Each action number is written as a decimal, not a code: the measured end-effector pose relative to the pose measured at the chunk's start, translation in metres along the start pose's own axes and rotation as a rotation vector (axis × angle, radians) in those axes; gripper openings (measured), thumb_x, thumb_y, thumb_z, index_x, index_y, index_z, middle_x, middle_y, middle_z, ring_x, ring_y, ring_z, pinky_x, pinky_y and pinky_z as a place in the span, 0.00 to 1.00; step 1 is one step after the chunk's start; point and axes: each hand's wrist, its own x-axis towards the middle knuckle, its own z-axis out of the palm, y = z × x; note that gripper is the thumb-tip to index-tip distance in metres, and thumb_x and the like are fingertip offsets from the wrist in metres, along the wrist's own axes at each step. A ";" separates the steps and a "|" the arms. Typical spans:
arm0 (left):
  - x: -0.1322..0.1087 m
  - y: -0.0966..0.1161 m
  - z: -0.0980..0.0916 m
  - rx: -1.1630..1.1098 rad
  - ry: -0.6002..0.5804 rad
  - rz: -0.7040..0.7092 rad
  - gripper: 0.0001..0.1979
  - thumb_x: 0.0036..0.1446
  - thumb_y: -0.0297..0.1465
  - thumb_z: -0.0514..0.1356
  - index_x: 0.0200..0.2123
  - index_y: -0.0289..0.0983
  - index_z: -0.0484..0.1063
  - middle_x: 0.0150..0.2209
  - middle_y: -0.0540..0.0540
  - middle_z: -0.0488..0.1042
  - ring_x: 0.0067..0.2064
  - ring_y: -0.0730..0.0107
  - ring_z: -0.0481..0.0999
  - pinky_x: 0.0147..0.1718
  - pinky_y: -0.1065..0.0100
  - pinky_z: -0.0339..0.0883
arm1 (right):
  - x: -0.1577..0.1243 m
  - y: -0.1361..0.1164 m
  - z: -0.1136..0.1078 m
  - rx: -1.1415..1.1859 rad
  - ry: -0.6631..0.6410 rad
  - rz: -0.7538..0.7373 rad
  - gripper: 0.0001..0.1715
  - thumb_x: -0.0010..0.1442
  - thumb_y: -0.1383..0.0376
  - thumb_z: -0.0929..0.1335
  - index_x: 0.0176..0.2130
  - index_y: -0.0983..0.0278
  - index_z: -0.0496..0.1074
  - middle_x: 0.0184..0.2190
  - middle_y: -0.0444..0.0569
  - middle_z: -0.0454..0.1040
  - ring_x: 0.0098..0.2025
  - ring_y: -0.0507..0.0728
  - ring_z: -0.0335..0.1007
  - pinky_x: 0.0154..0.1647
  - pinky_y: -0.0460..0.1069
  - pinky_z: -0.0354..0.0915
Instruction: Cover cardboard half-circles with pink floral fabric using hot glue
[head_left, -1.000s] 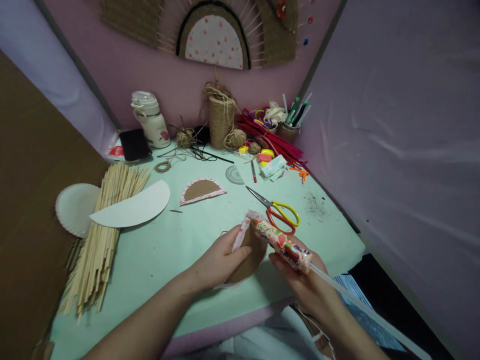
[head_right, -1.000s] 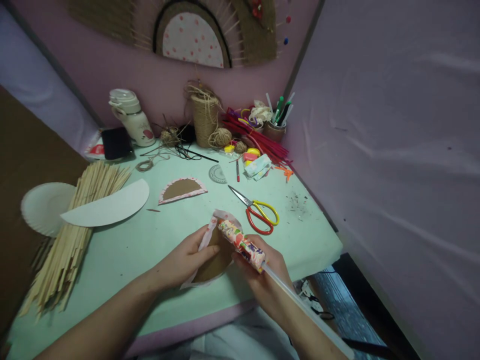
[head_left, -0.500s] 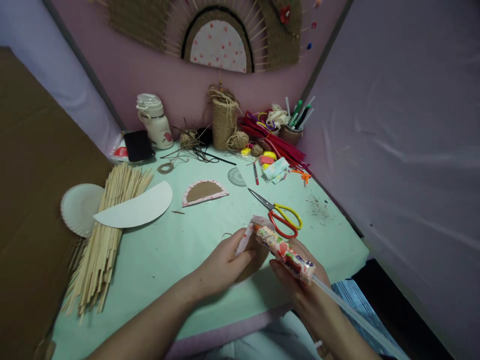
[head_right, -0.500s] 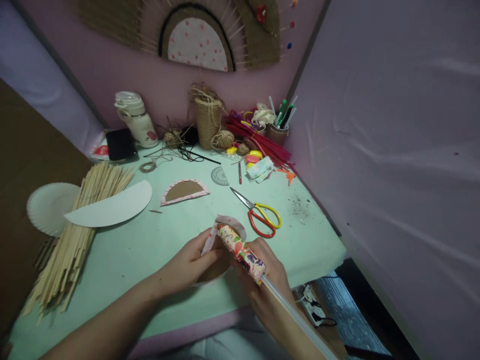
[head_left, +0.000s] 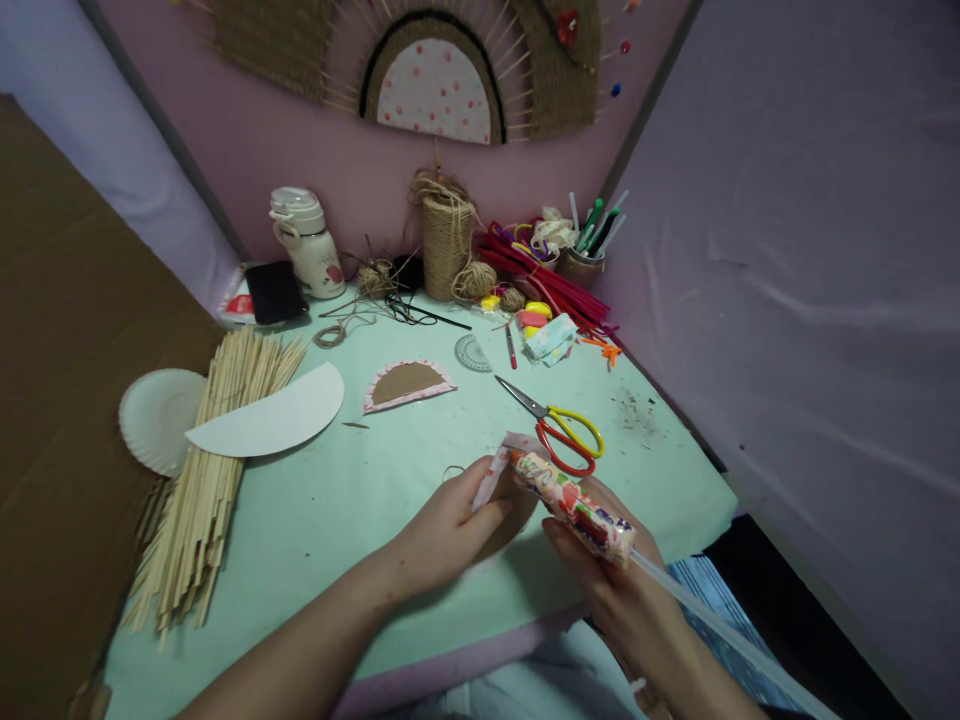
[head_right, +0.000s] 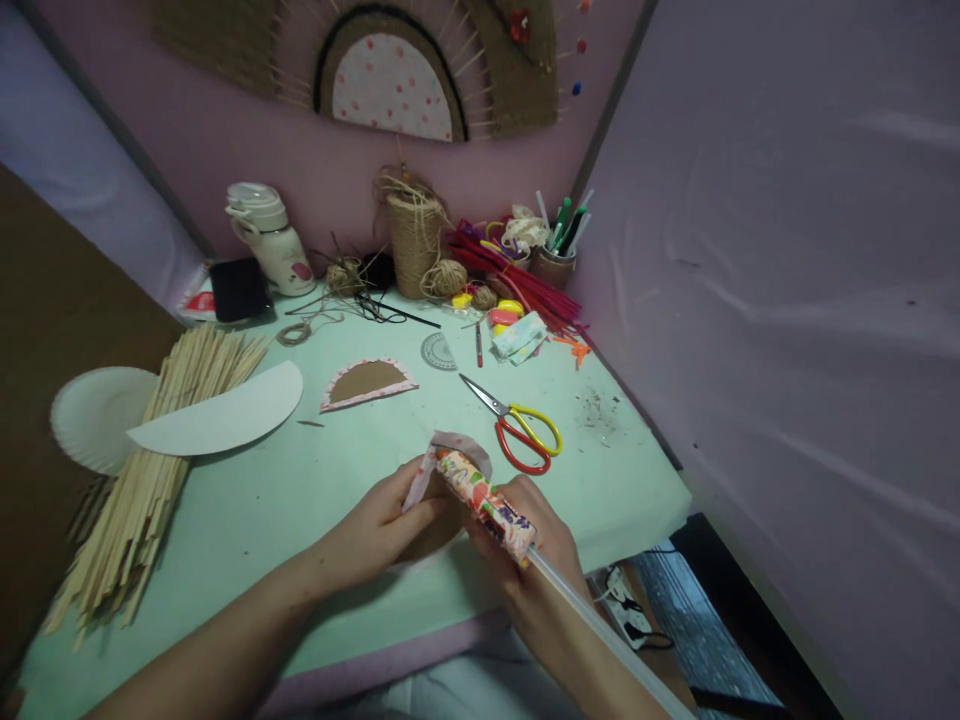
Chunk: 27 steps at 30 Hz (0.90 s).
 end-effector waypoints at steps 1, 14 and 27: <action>0.000 0.000 0.000 0.005 -0.001 -0.003 0.13 0.62 0.30 0.52 0.48 0.37 0.69 0.46 0.45 0.74 0.48 0.60 0.71 0.50 0.60 0.62 | 0.000 0.000 0.000 0.000 -0.001 0.002 0.14 0.64 0.55 0.64 0.29 0.59 0.64 0.28 0.45 0.65 0.35 0.57 0.66 0.42 0.50 0.65; 0.000 -0.002 0.000 0.022 -0.003 0.003 0.15 0.62 0.30 0.52 0.51 0.37 0.68 0.49 0.44 0.74 0.51 0.59 0.71 0.51 0.61 0.61 | -0.001 0.010 0.001 -0.011 -0.006 -0.020 0.14 0.64 0.57 0.64 0.29 0.60 0.65 0.29 0.46 0.69 0.40 0.58 0.68 0.40 0.50 0.65; -0.001 -0.003 0.001 -0.002 0.023 -0.005 0.17 0.62 0.31 0.53 0.54 0.39 0.68 0.55 0.44 0.73 0.56 0.57 0.69 0.55 0.58 0.60 | -0.001 0.016 0.001 0.011 0.018 0.005 0.12 0.64 0.56 0.65 0.39 0.62 0.71 0.35 0.49 0.72 0.35 0.56 0.67 0.36 0.49 0.64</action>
